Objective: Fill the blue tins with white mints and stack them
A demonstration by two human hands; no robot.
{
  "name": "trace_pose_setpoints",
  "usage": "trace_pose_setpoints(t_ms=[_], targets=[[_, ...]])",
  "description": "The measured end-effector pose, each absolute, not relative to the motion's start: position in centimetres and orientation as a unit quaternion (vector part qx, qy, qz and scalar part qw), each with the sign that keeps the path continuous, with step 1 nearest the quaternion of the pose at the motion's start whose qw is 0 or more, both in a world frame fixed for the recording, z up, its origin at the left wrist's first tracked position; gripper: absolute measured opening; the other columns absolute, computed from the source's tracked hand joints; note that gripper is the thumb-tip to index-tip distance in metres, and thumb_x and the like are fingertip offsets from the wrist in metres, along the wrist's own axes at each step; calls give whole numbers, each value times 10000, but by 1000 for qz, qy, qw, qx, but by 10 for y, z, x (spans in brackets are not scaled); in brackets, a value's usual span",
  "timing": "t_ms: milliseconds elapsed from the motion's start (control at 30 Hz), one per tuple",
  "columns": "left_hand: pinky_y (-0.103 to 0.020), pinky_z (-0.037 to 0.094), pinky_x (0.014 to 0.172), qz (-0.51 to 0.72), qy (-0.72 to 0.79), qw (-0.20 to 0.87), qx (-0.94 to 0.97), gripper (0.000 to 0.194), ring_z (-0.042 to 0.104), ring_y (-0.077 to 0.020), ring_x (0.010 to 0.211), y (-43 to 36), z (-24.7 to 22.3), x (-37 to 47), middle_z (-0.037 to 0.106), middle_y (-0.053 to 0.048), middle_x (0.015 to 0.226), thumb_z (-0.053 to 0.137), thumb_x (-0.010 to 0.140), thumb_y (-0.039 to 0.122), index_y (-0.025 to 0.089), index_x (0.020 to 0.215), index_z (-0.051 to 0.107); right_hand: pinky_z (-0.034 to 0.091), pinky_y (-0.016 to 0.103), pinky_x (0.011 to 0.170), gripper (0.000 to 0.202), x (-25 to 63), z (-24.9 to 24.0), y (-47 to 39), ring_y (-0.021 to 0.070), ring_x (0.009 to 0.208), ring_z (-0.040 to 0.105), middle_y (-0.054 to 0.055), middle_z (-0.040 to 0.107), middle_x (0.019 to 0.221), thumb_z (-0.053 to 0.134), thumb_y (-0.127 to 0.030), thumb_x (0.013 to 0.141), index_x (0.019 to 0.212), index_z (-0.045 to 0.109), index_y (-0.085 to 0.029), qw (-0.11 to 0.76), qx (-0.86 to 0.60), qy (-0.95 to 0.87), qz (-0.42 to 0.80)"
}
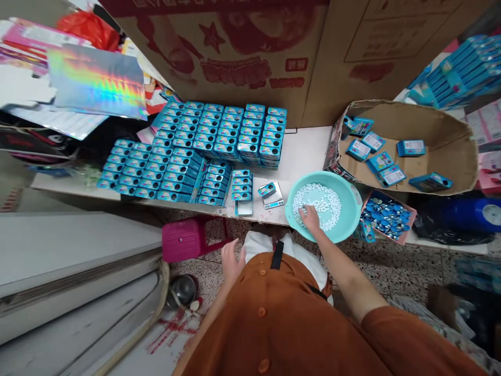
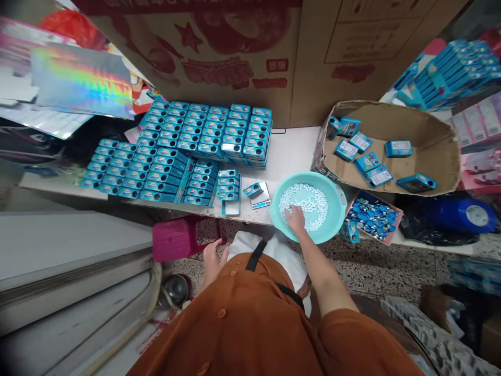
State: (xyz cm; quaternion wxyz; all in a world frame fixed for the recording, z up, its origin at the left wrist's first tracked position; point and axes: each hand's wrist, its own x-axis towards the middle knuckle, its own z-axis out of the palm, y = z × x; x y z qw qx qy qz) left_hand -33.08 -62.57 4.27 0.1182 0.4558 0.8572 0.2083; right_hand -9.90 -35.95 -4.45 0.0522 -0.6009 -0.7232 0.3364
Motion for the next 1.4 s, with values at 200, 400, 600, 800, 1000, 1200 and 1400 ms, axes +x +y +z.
trace_pose_setpoints(t_ms=[200, 400, 600, 800, 1000, 1200, 1400], targets=[[-440, 412, 983, 184, 866, 141, 442, 339, 528, -260, 1082, -640, 50, -341, 608, -118, 1119, 461, 900, 354, 174, 1182, 514, 409, 300, 848, 367, -124, -47, -367, 200, 965, 563, 68, 630, 1064, 388, -507, 890, 1006, 582, -218, -2, -610, -652, 451], [-440, 411, 976, 184, 844, 174, 472, 309, 527, -259, 1076, -623, 48, -351, 621, -110, 1092, 456, 902, 339, 183, 1157, 537, 379, 254, 654, 400, -118, -45, -363, 162, 666, 512, -19, 538, 605, 436, -561, 827, 618, 490, -224, 34, -614, -604, 507], [-437, 407, 975, 211, 817, 191, 502, 236, 530, -256, 1038, -613, 43, -362, 643, -83, 1027, 476, 899, 331, 211, 1072, 582, 280, 241, 449, 440, -115, -36, -361, 96, 433, 358, -48, 408, 454, 558, -587, 749, 534, 494, -208, 218, -660, -410, 591], [-440, 406, 971, 212, 812, 203, 504, 211, 540, -254, 1021, -613, 46, -367, 652, -78, 1006, 479, 899, 319, 211, 1035, 598, 208, 178, 313, 289, -110, -11, -345, 55, 331, 273, -77, 398, 466, 550, -455, 837, 691, 513, -209, 289, -569, -59, 768], [-435, 415, 967, 228, 806, 210, 504, 206, 533, -251, 1032, -610, 46, -371, 653, -83, 1008, 486, 898, 315, 200, 1024, 602, 235, 131, 294, 258, -125, 13, -331, 46, 375, 386, -41, 523, 575, 458, -325, 914, 686, 445, -205, 329, -476, 86, 811], [-435, 407, 989, 234, 808, 221, 494, 200, 547, -244, 1039, -609, 41, -374, 654, -79, 1017, 476, 901, 305, 206, 1022, 601, 202, 146, 277, 348, -180, 31, -306, 43, 322, 295, -98, 364, 452, 495, -399, 914, 636, 404, -211, 374, -424, 63, 822], [-440, 409, 987, 236, 818, 225, 474, 209, 548, -244, 1037, -614, 38, -382, 655, -76, 1026, 477, 898, 315, 213, 1027, 605, 191, 153, 268, 429, -250, 38, -283, 39, 309, 254, -113, 308, 440, 481, -527, 897, 627, 356, -219, 414, -440, 24, 796]])
